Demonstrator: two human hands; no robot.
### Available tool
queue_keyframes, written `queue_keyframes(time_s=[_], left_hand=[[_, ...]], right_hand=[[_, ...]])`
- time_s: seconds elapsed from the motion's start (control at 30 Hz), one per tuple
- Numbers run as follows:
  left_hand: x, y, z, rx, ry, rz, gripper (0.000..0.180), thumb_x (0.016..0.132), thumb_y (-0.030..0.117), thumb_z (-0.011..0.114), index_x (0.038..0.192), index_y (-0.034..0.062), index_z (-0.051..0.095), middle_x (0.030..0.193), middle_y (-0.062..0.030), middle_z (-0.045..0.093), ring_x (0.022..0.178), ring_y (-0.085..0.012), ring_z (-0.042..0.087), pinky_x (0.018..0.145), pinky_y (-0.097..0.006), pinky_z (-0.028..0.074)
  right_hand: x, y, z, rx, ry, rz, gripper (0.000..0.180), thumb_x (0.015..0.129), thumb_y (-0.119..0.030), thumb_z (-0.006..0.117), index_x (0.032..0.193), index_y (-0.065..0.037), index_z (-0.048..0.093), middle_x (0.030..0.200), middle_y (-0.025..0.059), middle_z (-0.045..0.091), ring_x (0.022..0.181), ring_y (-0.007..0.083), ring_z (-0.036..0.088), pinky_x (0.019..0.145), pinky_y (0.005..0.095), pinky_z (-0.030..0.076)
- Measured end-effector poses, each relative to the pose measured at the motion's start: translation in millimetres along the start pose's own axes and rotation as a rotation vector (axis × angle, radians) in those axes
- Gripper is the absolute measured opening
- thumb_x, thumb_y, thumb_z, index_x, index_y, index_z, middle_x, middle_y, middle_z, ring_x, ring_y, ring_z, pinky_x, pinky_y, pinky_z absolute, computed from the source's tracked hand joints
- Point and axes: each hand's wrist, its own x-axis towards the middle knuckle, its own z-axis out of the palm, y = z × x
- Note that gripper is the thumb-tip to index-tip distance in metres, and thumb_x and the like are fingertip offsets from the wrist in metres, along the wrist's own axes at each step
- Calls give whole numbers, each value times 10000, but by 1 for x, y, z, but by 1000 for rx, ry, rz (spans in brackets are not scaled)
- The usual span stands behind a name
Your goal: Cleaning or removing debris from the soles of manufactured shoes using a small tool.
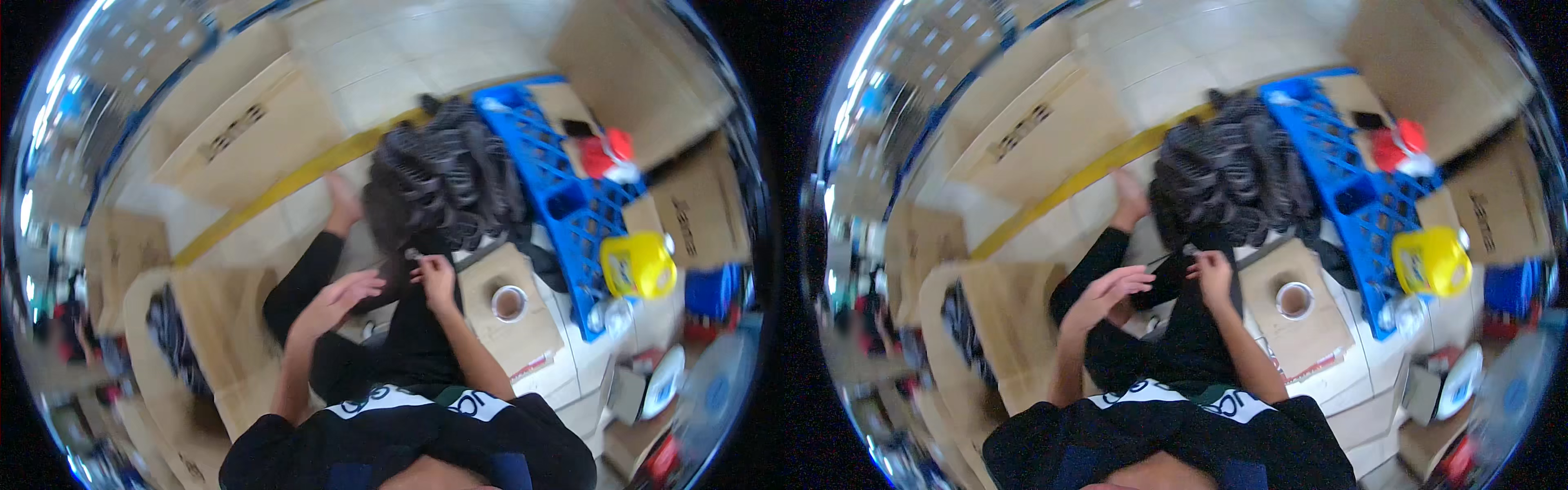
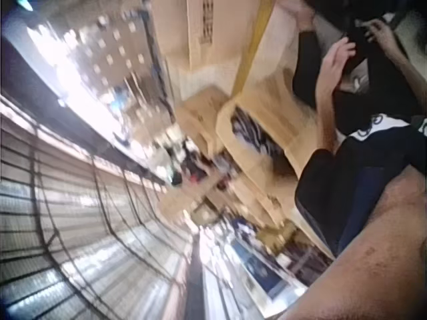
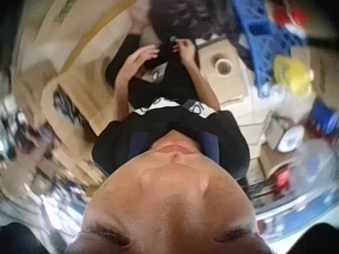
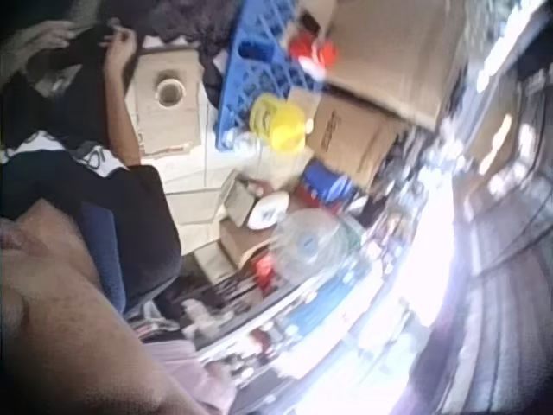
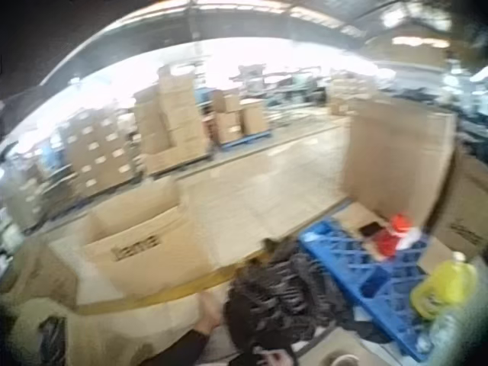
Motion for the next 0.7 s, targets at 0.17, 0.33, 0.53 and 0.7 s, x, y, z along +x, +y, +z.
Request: queue_keyframes(time_s=[0.17,0.33,0.53,0.7], left_hand=[[-171,88,-96,44,774,37,477,1031,350,446,1335,-13,500,1237,-153,623,1118,-216,613,1002,-360,460],[-320,24,-262,494,1361,-41,350,1009,270,493,1233,22,597,1082,-72,671,946,-142,620,842,-280,471],[-444,-201,-362,637,1756,-918,898,800,537,656,1451,2,344,1543,-244,211,1333,-467,356,1117,-444,317],[-363,-219,-364,400,2012,-572,898,792,441,701,1419,-59,297,1550,-225,46,1328,-478,348,1107,-461,327]], right_hand=[[12,-16,-24,-257,-2,-33,217,956,-183,607,1053,10,594,927,143,674,714,196,655,660,284,553],[30,5,-39,-213,0,-37,203,978,-173,588,1089,-3,581,917,92,641,778,168,635,643,258,534],[15,13,-19,-156,-32,-15,180,980,-184,592,1046,-17,579,937,68,631,813,151,626,674,258,518],[-1,8,-15,-169,-74,-125,179,979,-195,603,1037,-28,578,943,58,629,810,134,622,678,257,519]])
